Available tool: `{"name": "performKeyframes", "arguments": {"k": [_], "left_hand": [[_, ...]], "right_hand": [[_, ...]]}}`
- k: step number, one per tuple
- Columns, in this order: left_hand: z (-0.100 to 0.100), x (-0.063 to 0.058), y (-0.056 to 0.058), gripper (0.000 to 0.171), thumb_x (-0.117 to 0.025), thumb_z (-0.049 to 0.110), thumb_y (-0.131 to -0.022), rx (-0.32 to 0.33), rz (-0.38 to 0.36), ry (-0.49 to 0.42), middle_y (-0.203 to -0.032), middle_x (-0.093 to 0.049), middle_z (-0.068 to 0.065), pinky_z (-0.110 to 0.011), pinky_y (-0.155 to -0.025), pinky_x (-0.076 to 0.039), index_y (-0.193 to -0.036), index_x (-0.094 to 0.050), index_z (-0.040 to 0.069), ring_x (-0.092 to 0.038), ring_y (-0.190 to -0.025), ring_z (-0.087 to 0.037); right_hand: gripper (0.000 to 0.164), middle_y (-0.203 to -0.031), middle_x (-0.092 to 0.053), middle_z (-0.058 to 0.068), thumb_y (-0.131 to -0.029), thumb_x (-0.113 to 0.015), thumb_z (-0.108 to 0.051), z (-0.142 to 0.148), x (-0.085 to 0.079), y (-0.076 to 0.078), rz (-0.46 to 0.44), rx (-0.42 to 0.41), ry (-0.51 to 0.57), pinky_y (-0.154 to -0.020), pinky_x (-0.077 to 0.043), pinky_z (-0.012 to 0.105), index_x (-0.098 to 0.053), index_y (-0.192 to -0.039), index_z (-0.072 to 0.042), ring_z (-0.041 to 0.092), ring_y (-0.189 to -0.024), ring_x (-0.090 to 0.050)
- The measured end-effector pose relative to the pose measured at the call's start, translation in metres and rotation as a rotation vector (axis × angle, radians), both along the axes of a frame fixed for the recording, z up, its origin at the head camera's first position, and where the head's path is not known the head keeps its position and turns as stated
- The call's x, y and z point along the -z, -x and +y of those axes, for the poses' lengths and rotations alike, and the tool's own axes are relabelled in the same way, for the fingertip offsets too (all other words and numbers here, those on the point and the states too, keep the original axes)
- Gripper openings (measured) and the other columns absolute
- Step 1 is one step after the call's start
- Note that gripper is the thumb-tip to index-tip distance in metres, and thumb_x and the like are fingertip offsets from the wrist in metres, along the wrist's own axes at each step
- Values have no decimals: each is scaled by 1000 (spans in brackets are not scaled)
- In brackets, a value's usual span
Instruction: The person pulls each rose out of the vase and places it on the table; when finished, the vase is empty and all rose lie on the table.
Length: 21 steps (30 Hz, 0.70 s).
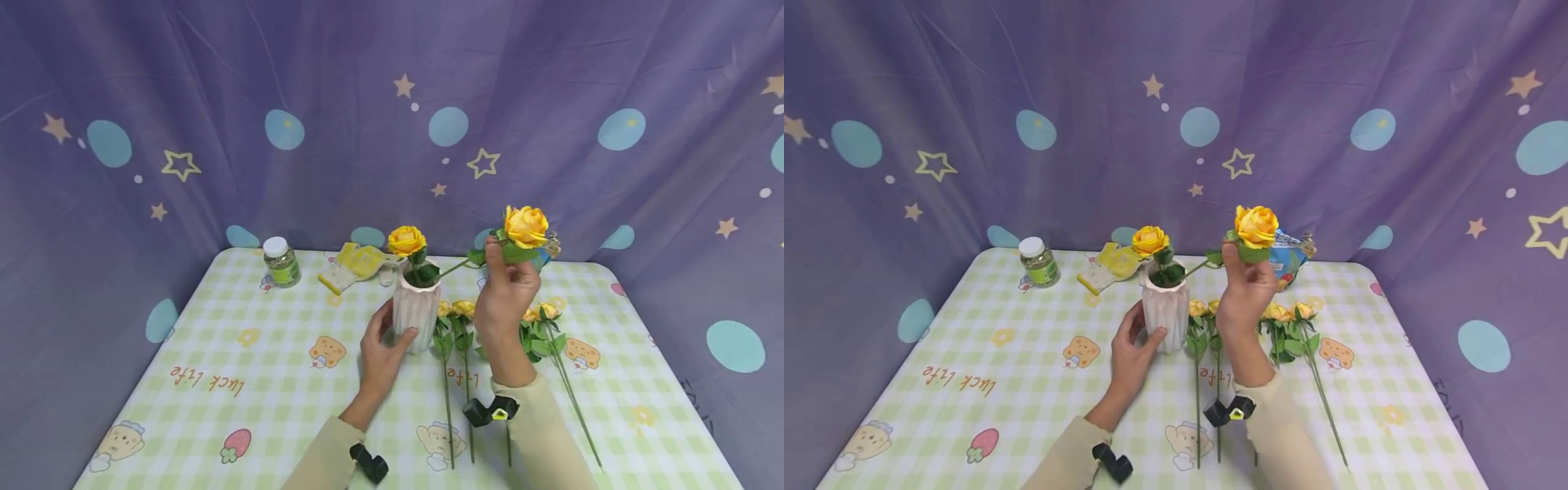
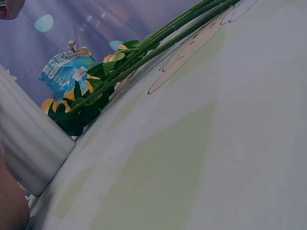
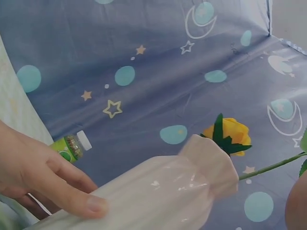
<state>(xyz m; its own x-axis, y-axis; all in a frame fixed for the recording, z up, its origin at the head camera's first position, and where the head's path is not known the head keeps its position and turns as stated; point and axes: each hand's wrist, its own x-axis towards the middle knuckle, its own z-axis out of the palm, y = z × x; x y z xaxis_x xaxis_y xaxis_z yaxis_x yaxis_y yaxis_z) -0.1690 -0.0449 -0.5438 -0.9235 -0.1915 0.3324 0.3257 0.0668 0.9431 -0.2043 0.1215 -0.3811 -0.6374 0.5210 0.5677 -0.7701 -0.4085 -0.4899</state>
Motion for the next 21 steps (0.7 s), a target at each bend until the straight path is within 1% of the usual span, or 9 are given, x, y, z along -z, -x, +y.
{"name": "performKeyframes", "arguments": {"k": [4, 5, 8, 11, 13, 16, 18, 20, 21], "left_hand": [[0, -1, 0, 68, -90, 13, -94, -3, -2, 2, -154, -67, -7, -53, -122, -48, -156, -62, 11, -67, -136, -30], [0, -1, 0, 69, -91, 13, -94, -4, -6, 3, -154, -67, -7, -53, -122, -48, -156, -61, 11, -67, -136, -30], [1, -1, -1, 69, -91, 13, -94, -5, -11, 6, -153, -67, -7, -54, -122, -48, -156, -62, 12, -67, -136, -30], [1, -2, -1, 69, -91, 13, -93, -8, -7, 11, -153, -67, -8, -54, -122, -48, -156, -62, 11, -67, -136, -31], [1, -2, -1, 69, -91, 13, -93, -11, -4, 12, -153, -67, -8, -53, -122, -48, -156, -62, 10, -67, -136, -32], [1, -2, -1, 69, -91, 12, -93, -14, -4, 13, -154, -67, -8, -52, -123, -48, -156, -62, 9, -67, -137, -32], [1, -2, 0, 69, -91, 12, -93, -16, -10, 14, -154, -67, -8, -51, -123, -48, -156, -62, 10, -66, -137, -31], [1, -2, 0, 69, -91, 12, -93, -18, -13, 15, -154, -67, -7, -50, -123, -48, -156, -61, 10, -66, -138, -30], [1, -2, -1, 69, -91, 12, -94, -17, -13, 15, -154, -67, -8, -50, -123, -48, -156, -61, 9, -66, -138, -30]], "right_hand": [[14, -101, -79, 7, -98, -87, -12, 5, -3, 1, 5, 8, 32, -104, -60, 39, -84, -103, 1, 21, -100, -77], [15, -100, -79, 8, -98, -87, -11, 6, -5, 2, 7, 13, 43, -100, -61, 37, -84, -104, 2, 21, -96, -77], [15, -98, -80, 9, -97, -88, -9, 8, -8, 2, 6, 52, 65, -92, -63, 33, -84, -103, 4, 19, -91, -77], [14, -96, -81, 9, -95, -89, -8, 11, -12, 2, -2, 91, 92, -83, -62, 27, -84, -101, 4, 15, -88, -75], [11, -95, -81, 9, -96, -87, -5, 13, -15, 2, -12, 111, 104, -75, -59, 23, -84, -100, 5, 11, -81, -72], [6, -94, -79, 10, -99, -82, 1, 17, -18, 3, -23, 132, 120, -62, -47, 17, -84, -99, 6, 4, -66, -57], [7, -94, -78, 10, -100, -77, 5, 20, -20, 3, -29, 144, 125, -57, -37, 16, -84, -99, 7, 3, -62, -47], [9, -95, -77, 9, -101, -74, 7, 23, -22, 3, -30, 149, 132, -54, -30, 16, -83, -100, 8, 3, -60, -42], [10, -94, -77, 9, -101, -73, 7, 24, -23, 3, -31, 153, 134, -54, -28, 16, -83, -100, 8, 3, -60, -41]]}}
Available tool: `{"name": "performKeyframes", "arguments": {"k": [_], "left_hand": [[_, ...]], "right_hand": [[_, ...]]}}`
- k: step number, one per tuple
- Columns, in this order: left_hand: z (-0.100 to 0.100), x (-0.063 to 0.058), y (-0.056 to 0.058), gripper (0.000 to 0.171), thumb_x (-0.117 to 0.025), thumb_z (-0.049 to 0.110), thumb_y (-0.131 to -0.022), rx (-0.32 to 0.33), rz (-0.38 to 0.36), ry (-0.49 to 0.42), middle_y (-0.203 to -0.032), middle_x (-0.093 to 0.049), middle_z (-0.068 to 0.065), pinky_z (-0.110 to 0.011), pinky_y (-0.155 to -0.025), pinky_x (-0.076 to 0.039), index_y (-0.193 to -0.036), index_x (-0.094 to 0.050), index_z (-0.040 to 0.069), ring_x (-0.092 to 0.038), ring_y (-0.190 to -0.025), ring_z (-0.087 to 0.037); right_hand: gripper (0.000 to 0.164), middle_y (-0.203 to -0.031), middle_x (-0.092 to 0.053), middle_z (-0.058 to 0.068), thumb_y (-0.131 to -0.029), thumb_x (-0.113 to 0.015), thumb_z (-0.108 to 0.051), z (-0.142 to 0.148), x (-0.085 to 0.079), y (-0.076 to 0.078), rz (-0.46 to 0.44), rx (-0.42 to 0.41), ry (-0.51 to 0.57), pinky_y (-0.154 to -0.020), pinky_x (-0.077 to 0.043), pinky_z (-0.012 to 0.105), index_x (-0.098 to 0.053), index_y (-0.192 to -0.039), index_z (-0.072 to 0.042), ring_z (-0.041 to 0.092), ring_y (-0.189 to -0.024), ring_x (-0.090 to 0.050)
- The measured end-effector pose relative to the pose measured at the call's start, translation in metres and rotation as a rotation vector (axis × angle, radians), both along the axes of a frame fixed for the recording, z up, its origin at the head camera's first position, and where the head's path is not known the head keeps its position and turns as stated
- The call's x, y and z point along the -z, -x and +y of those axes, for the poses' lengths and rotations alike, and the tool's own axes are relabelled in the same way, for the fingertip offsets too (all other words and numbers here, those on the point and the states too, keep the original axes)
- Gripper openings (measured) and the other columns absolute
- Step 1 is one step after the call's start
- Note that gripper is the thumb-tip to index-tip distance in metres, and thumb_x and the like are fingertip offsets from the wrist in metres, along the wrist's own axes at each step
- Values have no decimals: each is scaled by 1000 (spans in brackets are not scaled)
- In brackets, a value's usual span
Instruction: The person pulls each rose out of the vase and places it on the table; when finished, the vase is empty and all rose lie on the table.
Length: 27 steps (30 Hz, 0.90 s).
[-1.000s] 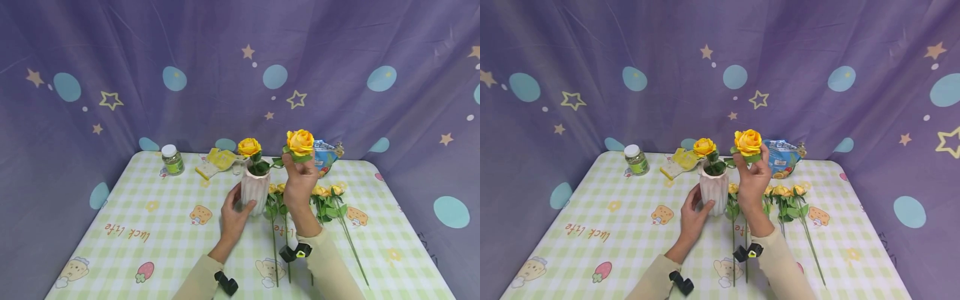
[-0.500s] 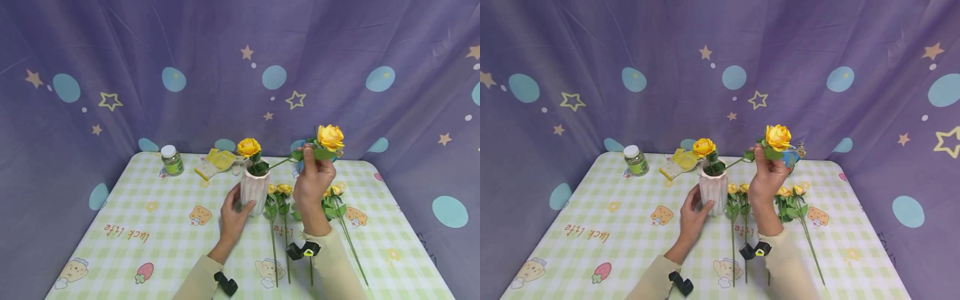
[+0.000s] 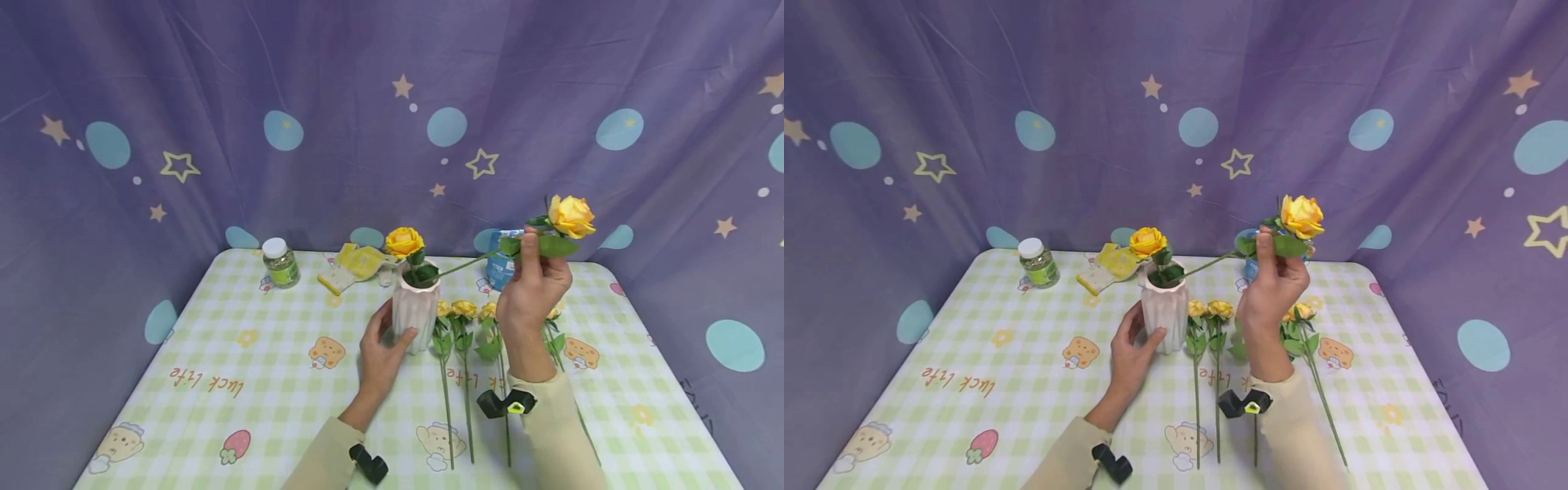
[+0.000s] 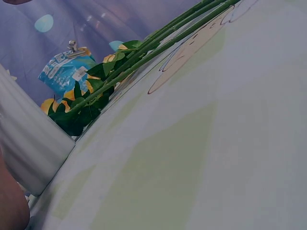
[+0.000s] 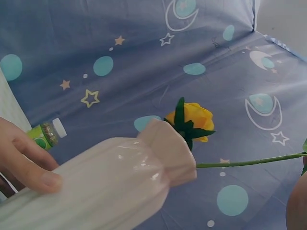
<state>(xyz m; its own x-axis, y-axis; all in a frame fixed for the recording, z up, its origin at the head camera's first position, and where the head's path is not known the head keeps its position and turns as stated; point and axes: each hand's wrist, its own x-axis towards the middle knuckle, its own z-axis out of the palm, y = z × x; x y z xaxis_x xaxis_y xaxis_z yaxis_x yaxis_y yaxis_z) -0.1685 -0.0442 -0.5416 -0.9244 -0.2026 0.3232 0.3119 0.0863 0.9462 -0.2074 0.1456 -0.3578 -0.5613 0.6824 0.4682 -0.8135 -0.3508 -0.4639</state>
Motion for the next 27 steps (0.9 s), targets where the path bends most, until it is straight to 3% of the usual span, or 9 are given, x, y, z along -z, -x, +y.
{"name": "performKeyframes", "arguments": {"k": [3, 9, 14, 27], "left_hand": [[0, -1, -1, 69, -91, 13, -94, 1, -1, -1, -155, -67, -8, -50, -123, -48, -156, -61, 9, -66, -138, -31], [0, -2, -2, 70, -91, 14, -94, 6, -12, 0, -154, -67, -8, -51, -123, -48, -157, -61, 11, -66, -139, -30], [-1, -1, -1, 69, -90, 13, -94, 12, -10, -6, -155, -66, -7, -51, -123, -47, -157, -61, 12, -65, -139, -29], [0, 2, 1, 70, -90, 11, -94, 8, 8, -10, -155, -66, -11, -51, -123, -48, -156, -60, 7, -65, -138, -32]], "right_hand": [[9, -95, -76, 10, -101, -74, 7, 4, -3, -1, 2, 7, 4, -55, -33, 15, -83, -102, 9, 5, -63, -49], [13, -103, -75, 16, -99, -81, 1, 11, -7, -2, 21, -4, 41, -74, -60, 23, -81, -104, 13, 16, -87, -70], [12, -107, -75, 17, -101, -78, 3, 17, -10, -2, 5, -10, 78, -79, -63, 26, -80, -107, 14, 18, -88, -72], [15, -108, -71, 17, -107, -67, 5, 40, -20, -3, -55, 14, 112, -79, -62, 30, -76, -113, 15, 20, -85, -73]]}}
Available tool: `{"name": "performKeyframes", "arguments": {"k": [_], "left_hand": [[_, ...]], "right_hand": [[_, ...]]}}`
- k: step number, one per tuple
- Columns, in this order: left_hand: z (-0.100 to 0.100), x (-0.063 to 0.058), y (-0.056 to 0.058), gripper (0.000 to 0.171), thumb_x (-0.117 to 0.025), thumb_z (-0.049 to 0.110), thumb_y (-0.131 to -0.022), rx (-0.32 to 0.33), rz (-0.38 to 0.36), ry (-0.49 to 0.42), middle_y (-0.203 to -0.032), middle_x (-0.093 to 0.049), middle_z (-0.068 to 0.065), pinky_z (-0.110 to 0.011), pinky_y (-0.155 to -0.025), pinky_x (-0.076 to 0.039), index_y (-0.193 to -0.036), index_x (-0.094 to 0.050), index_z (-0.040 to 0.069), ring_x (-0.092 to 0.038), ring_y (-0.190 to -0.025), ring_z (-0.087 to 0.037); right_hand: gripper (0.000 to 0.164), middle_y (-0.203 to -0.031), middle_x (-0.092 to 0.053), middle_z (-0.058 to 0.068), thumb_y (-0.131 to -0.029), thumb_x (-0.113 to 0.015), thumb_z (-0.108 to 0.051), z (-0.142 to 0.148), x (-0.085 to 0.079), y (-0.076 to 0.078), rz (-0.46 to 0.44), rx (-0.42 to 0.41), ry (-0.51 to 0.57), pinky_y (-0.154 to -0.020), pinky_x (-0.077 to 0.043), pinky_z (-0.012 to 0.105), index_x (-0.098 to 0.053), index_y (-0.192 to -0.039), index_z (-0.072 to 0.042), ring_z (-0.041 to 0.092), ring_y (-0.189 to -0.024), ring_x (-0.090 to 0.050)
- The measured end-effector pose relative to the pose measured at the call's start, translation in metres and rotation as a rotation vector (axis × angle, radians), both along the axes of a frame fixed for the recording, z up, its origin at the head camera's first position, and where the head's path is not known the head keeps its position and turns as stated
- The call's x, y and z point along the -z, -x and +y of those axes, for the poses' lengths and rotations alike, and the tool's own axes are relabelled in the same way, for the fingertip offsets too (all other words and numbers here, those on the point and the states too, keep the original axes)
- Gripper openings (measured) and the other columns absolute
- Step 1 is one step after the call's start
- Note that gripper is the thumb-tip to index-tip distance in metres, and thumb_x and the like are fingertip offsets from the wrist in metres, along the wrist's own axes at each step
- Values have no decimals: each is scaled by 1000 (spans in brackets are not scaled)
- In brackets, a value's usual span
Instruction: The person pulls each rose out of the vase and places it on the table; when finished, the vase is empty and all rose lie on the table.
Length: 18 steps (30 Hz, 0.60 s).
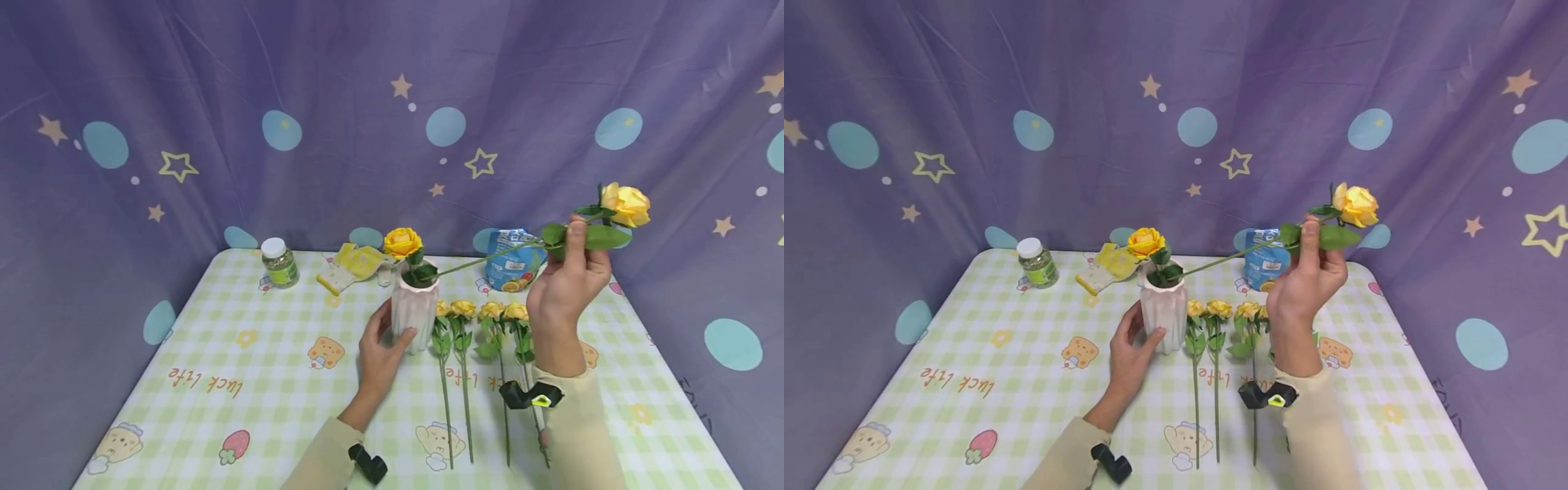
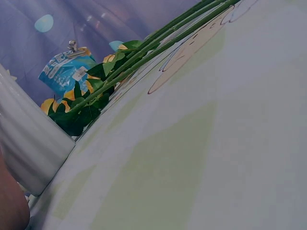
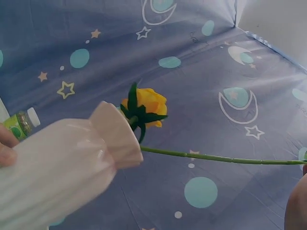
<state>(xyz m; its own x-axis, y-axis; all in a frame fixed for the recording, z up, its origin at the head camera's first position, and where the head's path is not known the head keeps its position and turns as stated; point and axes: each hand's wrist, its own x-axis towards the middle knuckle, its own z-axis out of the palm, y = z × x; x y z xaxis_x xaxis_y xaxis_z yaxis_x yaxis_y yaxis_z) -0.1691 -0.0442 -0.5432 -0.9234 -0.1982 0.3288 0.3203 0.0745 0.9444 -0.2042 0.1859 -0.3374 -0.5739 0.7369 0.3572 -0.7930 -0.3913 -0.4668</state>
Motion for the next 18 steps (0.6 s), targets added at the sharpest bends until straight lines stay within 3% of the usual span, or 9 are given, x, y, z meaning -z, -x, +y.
{"name": "performKeyframes", "arguments": {"k": [11, 18], "left_hand": [[1, -1, 0, 70, -91, 12, -94, 9, -4, -1, -156, -65, -9, -51, -124, -47, -157, -60, 7, -65, -139, -32], [0, 0, 0, 69, -91, 13, -94, -2, -11, 9, -155, -66, -7, -48, -123, -48, -156, -61, 9, -66, -137, -29]], "right_hand": [[16, -102, -68, 14, -110, -66, 0, 26, 3, -10, -67, 29, 53, -68, -57, 25, -75, -112, 14, 19, -81, -67], [16, -102, -69, 18, -102, -75, 4, 40, 7, -13, -81, 3, 53, -63, -55, 24, -75, -108, 19, 19, -74, -67]]}}
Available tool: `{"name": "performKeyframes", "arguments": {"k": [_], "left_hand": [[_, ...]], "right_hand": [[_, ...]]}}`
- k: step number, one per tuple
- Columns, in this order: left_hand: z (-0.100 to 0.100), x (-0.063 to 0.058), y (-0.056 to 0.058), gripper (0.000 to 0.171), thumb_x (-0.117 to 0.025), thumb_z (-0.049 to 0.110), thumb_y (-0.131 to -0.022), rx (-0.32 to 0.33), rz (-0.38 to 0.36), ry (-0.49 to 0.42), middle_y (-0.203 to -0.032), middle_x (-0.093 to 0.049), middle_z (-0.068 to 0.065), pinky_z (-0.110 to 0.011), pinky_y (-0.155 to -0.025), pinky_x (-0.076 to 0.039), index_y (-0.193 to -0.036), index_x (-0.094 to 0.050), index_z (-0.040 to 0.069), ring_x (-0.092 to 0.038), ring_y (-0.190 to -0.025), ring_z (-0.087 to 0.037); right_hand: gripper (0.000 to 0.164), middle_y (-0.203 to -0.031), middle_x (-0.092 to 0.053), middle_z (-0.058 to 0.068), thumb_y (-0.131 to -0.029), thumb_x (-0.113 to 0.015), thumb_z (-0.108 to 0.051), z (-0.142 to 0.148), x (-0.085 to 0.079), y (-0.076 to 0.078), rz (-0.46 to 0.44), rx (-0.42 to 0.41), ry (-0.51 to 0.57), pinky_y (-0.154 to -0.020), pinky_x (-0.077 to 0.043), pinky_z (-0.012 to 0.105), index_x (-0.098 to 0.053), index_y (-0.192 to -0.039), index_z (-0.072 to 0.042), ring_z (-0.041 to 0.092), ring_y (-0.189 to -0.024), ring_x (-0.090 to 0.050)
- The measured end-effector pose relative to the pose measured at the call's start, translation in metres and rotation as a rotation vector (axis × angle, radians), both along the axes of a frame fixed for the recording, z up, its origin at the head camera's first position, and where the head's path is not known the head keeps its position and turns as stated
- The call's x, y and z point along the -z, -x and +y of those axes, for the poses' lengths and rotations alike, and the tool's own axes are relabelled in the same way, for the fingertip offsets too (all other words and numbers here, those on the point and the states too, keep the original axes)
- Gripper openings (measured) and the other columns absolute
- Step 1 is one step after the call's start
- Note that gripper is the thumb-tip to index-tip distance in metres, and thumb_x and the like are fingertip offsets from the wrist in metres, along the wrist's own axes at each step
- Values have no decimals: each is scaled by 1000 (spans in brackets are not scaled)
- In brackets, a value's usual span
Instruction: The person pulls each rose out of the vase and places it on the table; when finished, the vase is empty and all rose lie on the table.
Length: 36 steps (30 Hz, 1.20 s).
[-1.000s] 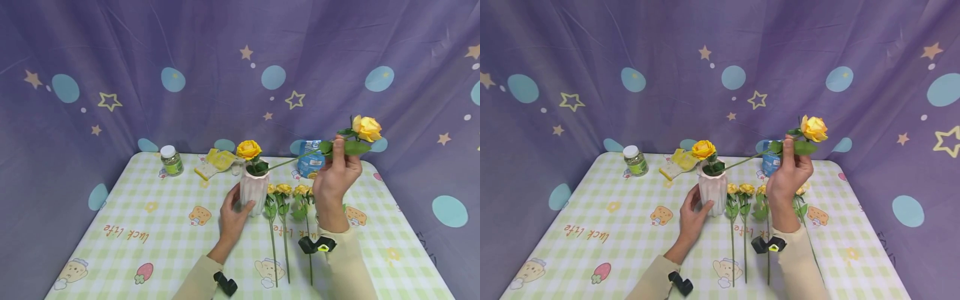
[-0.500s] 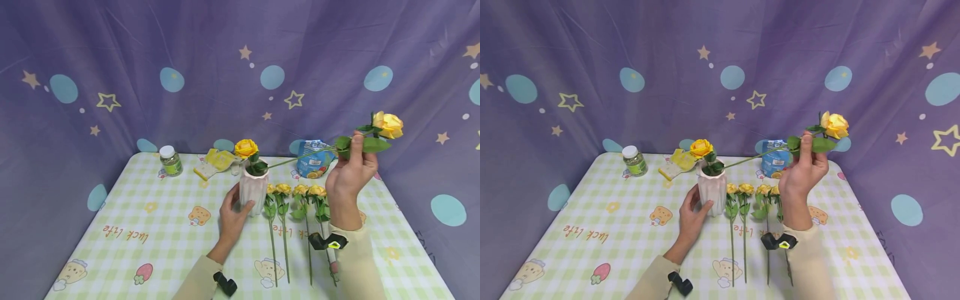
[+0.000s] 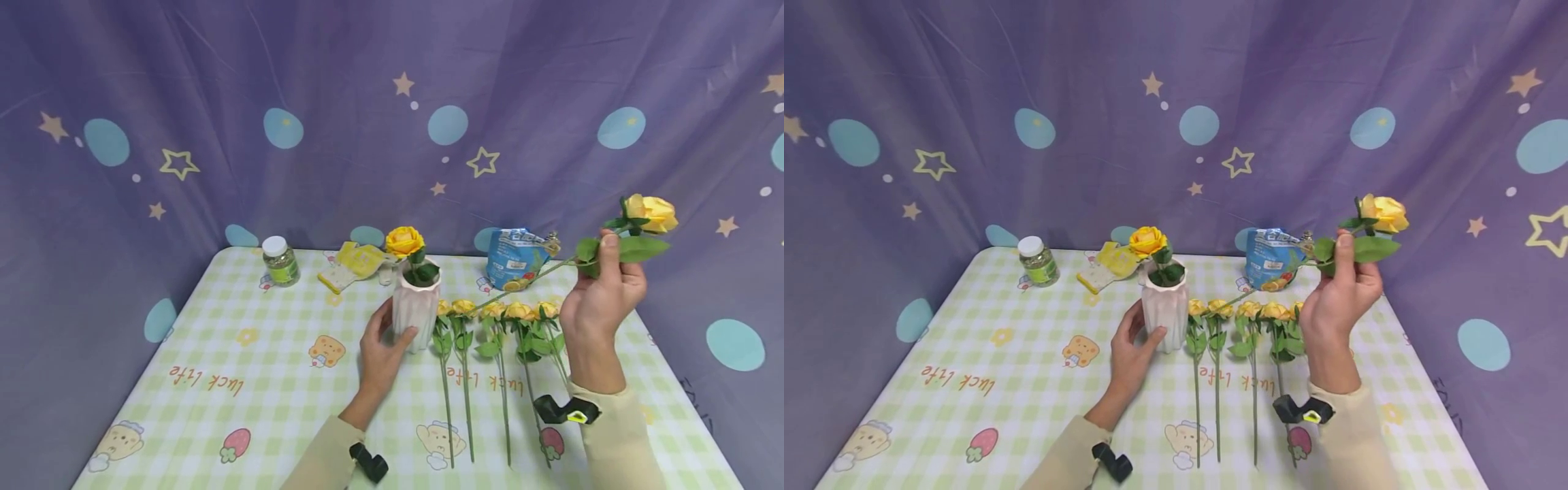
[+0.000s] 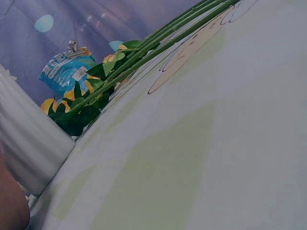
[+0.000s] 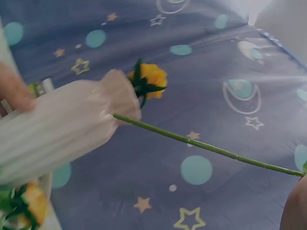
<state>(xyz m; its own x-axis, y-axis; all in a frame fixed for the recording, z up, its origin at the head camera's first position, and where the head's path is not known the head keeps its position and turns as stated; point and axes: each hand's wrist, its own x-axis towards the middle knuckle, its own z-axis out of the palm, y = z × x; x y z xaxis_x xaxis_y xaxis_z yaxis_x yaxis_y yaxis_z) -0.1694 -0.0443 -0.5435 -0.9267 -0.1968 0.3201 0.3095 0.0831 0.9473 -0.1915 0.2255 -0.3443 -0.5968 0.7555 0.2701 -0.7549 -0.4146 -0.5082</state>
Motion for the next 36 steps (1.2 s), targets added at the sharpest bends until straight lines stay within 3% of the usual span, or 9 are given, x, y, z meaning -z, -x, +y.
{"name": "performKeyframes", "arguments": {"k": [4, 8, 12, 19, 26, 31, 36], "left_hand": [[0, -1, -1, 71, -91, 14, -94, 6, -19, -2, -156, -65, -6, -47, -124, -47, -157, -60, 11, -65, -139, -28], [-1, -1, -1, 70, -91, 11, -94, 6, 1, -17, -155, -66, -8, -44, -124, -48, -156, -61, 9, -65, -139, -30], [-2, -1, 1, 69, -90, 9, -94, 6, 20, -28, -155, -66, -9, -42, -123, -48, -156, -61, 7, -65, -139, -30], [-1, -2, 0, 71, -91, 11, -94, 16, -6, -22, -156, -65, -8, -46, -125, -46, -158, -60, 9, -64, -140, -29], [0, 1, -1, 69, -90, 11, -94, 12, 6, -19, -154, -67, -8, -46, -123, -48, -156, -61, 9, -66, -138, -30], [0, -2, -1, 71, -91, 11, -93, 9, 2, -18, -155, -66, -8, -46, -124, -47, -157, -60, 8, -65, -139, -30], [0, -2, -1, 71, -91, 11, -93, 5, 6, -13, -155, -66, -10, -44, -123, -48, -157, -60, 7, -65, -138, -31]], "right_hand": [[16, -102, -73, 21, -100, -78, 6, 5, 8, -2, -43, -40, -33, -62, -56, 25, -75, -108, 20, 20, -74, -66], [17, -102, -77, 18, -101, -77, 3, 11, 17, -6, -130, -101, -136, -60, -56, 23, -77, -111, 17, 17, -73, -66], [15, -103, -78, 13, -103, -77, -3, 23, 22, -9, -264, -203, -255, -60, -58, 23, -80, -111, 10, 16, -70, -67], [9, -101, -80, 2, -104, -77, -5, 47, 33, -17, -522, -345, -519, -66, -65, 26, -86, -104, -3, 15, -89, -74], [8, -80, -74, -4, -100, -82, -5, 64, 48, -18, -663, -281, -721, -67, -63, 20, -85, -95, 0, 10, -80, -71], [6, -92, -65, -7, -100, -83, -7, 80, 58, -19, -778, -207, -862, -67, -58, 15, -86, -100, -2, 5, -82, -65], [31, -95, -62, -18, -104, -80, -16, 103, 69, -17, -875, -193, -1042, -67, -63, 18, -77, -118, 12, -4, -80, -68]]}}
